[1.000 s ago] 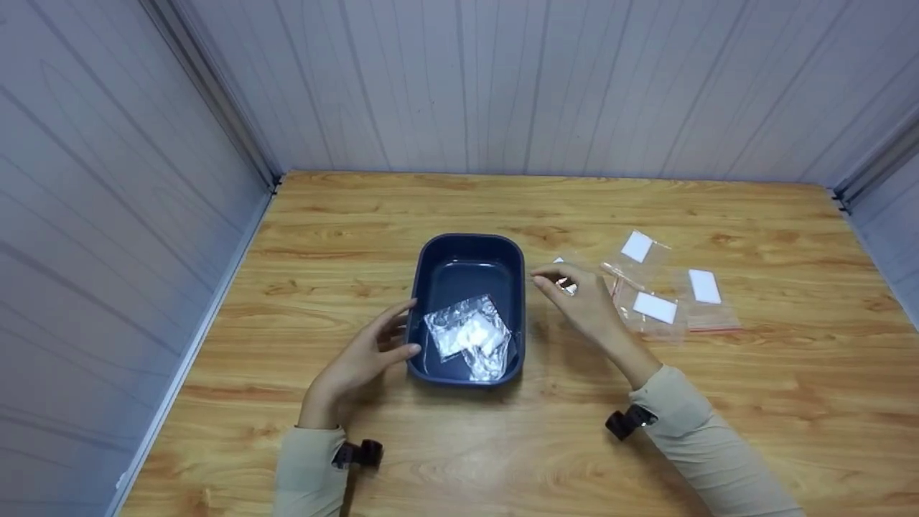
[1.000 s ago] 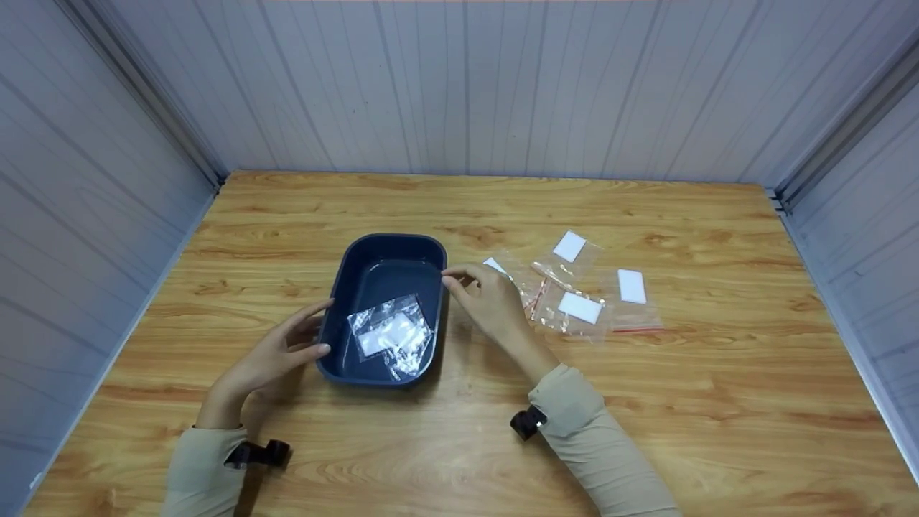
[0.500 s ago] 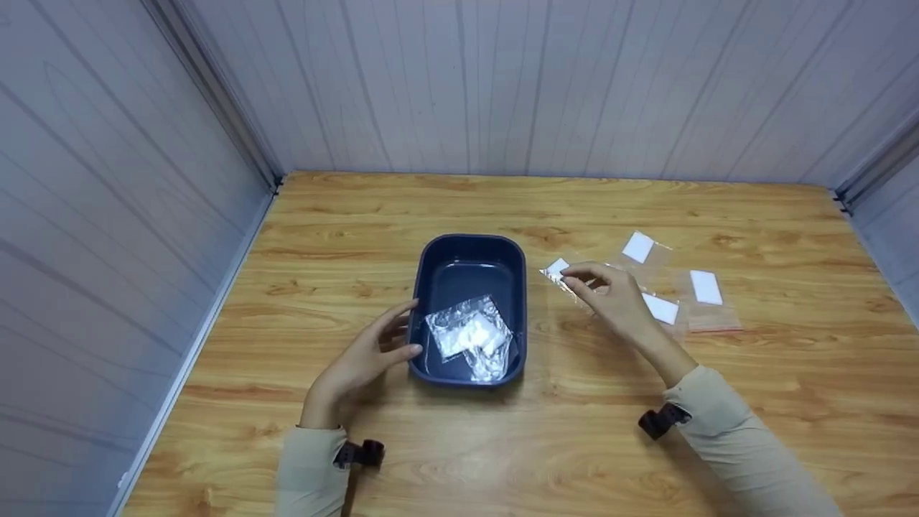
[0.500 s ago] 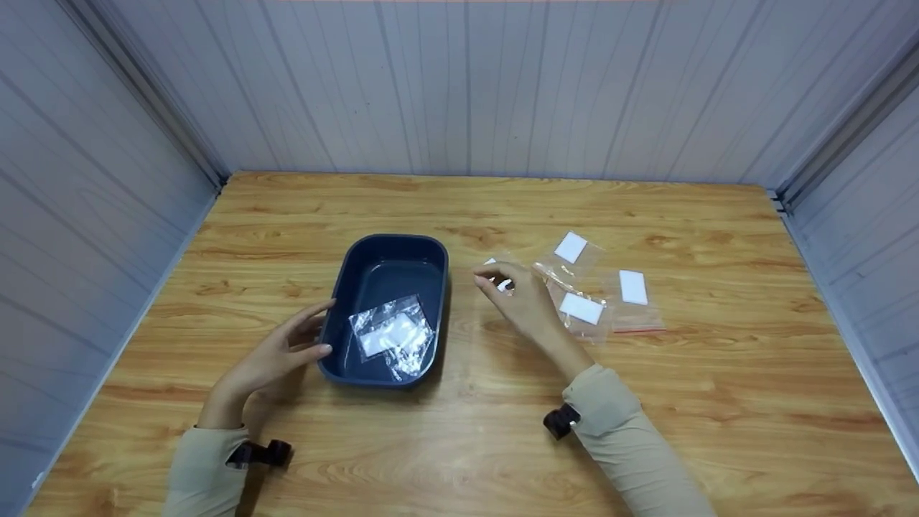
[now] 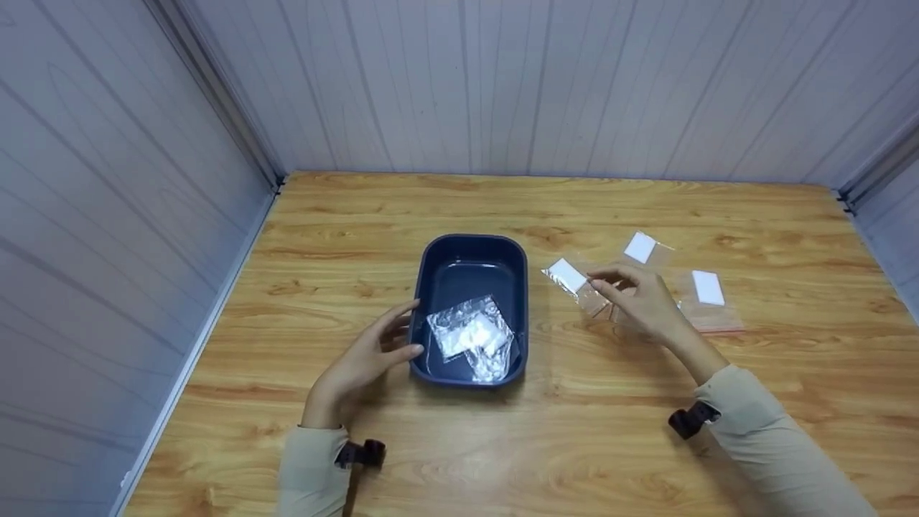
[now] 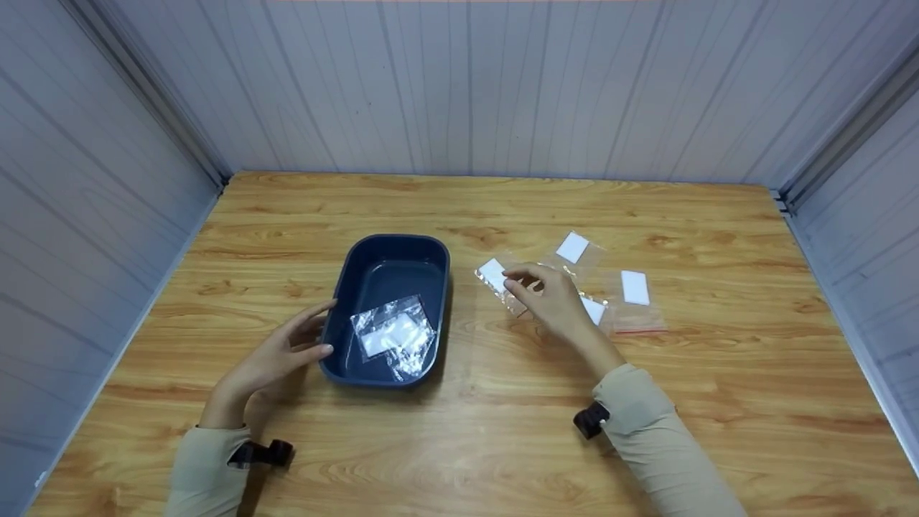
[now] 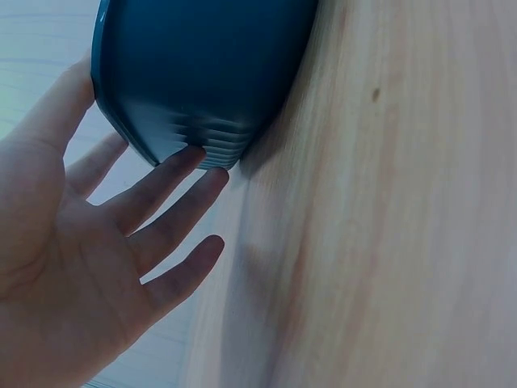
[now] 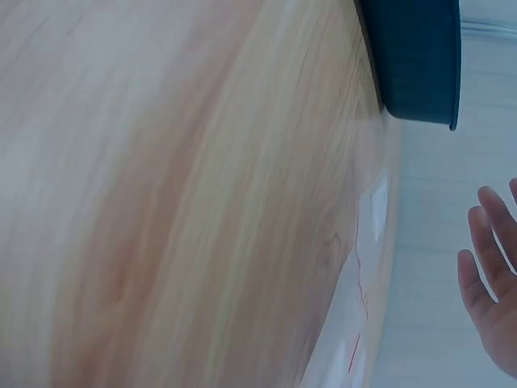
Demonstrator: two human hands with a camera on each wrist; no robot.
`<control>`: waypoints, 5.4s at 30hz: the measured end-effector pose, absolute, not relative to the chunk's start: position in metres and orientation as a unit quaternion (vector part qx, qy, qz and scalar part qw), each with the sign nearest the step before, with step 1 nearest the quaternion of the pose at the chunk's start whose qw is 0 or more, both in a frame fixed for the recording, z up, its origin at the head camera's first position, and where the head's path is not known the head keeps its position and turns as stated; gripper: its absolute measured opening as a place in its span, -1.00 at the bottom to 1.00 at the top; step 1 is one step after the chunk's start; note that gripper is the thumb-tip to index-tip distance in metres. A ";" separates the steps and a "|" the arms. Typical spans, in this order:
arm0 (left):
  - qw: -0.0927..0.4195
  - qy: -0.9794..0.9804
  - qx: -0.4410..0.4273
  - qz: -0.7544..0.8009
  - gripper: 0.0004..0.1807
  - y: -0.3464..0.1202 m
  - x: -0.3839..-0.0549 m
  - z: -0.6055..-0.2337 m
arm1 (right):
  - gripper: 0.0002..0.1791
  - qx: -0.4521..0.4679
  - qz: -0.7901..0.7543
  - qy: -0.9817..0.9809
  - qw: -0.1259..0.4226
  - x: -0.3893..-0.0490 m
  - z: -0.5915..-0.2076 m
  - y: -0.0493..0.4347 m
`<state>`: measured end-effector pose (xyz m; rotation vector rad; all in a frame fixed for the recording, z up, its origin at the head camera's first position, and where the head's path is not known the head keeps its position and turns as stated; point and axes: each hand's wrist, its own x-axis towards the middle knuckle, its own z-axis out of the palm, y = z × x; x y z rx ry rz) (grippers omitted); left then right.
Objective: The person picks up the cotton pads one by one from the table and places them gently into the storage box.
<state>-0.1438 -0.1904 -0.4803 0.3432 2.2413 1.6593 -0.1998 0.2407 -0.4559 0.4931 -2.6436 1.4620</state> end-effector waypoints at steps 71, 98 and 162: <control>0.154 0.787 0.160 0.576 -0.20 -0.191 -0.147 -0.484 | -0.30 0.207 0.328 -0.918 -0.084 -0.209 -0.484 0.312; 0.155 0.791 0.154 0.572 -0.21 -0.193 -0.147 -0.485 | -0.38 0.237 0.302 -0.921 -0.060 -0.209 -0.488 0.310; 0.148 0.787 0.157 0.578 -0.21 -0.194 -0.150 -0.485 | -0.91 0.230 0.357 -0.903 0.065 -0.197 -0.467 0.293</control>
